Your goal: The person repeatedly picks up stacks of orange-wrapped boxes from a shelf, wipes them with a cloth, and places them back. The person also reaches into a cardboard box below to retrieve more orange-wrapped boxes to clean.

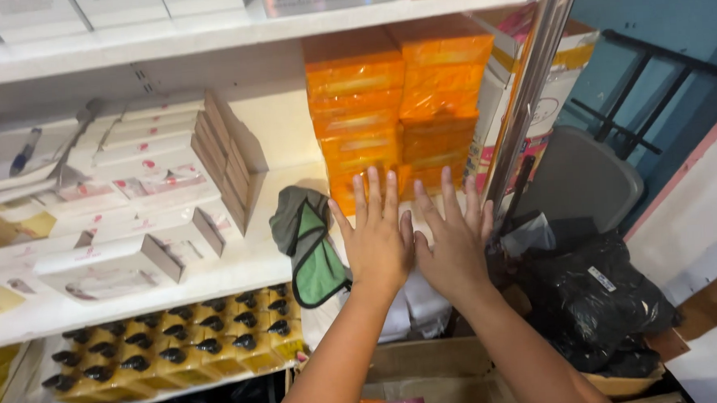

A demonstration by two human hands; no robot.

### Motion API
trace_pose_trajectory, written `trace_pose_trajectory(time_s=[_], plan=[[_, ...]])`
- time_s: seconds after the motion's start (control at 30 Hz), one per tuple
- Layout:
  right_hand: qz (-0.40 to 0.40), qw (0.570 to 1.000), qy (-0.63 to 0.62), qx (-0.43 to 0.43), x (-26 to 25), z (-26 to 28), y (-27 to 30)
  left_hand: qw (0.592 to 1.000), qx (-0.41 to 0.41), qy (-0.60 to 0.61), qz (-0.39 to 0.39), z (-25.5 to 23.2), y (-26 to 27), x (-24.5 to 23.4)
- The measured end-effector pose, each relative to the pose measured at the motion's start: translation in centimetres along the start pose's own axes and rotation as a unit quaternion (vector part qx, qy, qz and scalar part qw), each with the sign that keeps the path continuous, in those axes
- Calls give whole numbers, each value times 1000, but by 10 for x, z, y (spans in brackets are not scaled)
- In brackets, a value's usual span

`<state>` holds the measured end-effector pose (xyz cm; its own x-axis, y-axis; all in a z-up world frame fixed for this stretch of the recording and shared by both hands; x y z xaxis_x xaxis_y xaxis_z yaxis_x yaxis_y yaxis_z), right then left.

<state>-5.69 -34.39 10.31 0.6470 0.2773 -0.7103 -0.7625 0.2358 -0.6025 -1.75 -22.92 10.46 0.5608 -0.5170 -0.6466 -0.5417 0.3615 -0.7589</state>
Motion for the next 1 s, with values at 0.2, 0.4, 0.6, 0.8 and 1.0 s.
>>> trace_pose_trajectory(time_s=[0.2, 0.4, 0.6, 0.8, 1.0], plan=[[19, 1000, -6, 4, -4, -6, 25, 1000, 7, 8, 0, -19, 31, -12], [9, 1000, -19, -17, -1, -11, 47, 1000, 12, 28, 0, -31, 54, -22], [43, 999, 20, 3, 1, -10, 61, 999, 6, 27, 24, -28, 70, -26], [52, 999, 6, 10, 0, -4, 81, 999, 10, 22, 44, -18, 80, -33], [31, 999, -3, 7, -13, 24, 106, 998, 14, 52, 44, -4, 100, -52]])
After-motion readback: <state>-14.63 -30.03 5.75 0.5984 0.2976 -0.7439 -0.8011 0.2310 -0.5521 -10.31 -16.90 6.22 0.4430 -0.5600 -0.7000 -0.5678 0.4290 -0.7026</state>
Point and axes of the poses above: each hand's wrist, its own y-axis away from the middle knuckle, its own x-axis out of the palm, z = x × y, the point moved 5 cm from there along -y, towards the middle knuckle, and after that the axes turned 11 degrees about x, right-handed, at the moved point
